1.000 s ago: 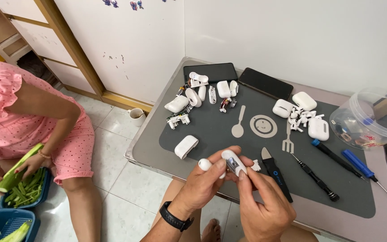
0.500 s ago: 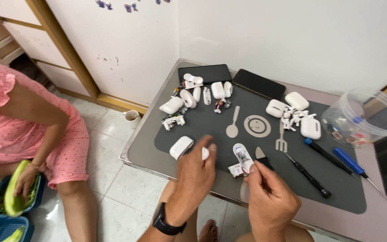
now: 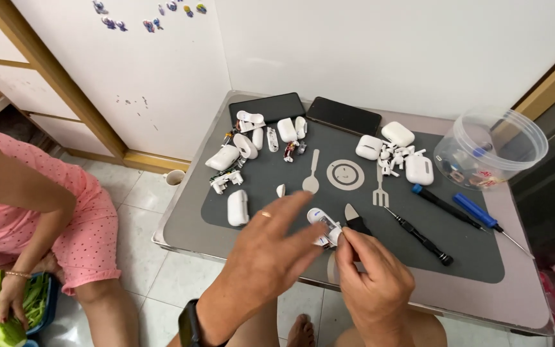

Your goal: Marking and inspecting small electronic case components using a marker and precision tools on a work mat.

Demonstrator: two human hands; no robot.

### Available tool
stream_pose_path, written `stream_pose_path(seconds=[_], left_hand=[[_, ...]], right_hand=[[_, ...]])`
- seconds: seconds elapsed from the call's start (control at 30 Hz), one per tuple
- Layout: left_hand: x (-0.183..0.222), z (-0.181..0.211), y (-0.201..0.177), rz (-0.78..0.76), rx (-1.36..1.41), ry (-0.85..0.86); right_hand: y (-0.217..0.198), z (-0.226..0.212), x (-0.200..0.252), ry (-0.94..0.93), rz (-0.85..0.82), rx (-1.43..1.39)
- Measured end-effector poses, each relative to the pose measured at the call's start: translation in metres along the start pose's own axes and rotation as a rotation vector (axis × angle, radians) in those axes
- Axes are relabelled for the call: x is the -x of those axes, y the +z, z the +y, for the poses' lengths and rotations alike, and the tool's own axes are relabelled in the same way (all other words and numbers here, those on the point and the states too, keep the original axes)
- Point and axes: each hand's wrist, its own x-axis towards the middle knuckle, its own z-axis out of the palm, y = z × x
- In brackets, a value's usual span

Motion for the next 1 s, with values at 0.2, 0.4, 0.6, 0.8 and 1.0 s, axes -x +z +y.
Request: stream_pose_path(seconds=[0.2,0.4,0.6,0.8,1.0], left_hand=[[-0.005,-0.007,-0.003,-0.098,-0.045,0.196],[0.001,-0.005,0.0,-0.124,0.175,0.134],[0.007,-0.008,0.0,-0.206,0.262,0.062],[0.001,-0.012,-0.009,-0.293,-0.037,0.34],[0.0,-0.017,-0.009,-0.356,0.234,0.215]], right_hand=[[-0.01,-0.007,-0.007,0.099,0.007,-0.099],[-0.005,0.01,0.01,0.567,-0.175,-0.577],[-0.003,0.007,0.011,0.37,-0.187,-0.485],[-0.009,0.013,0.0,0.434,-0.362,-0.57],[-0.009,0.005,-0.004,0.394,-0.355,-0.439]])
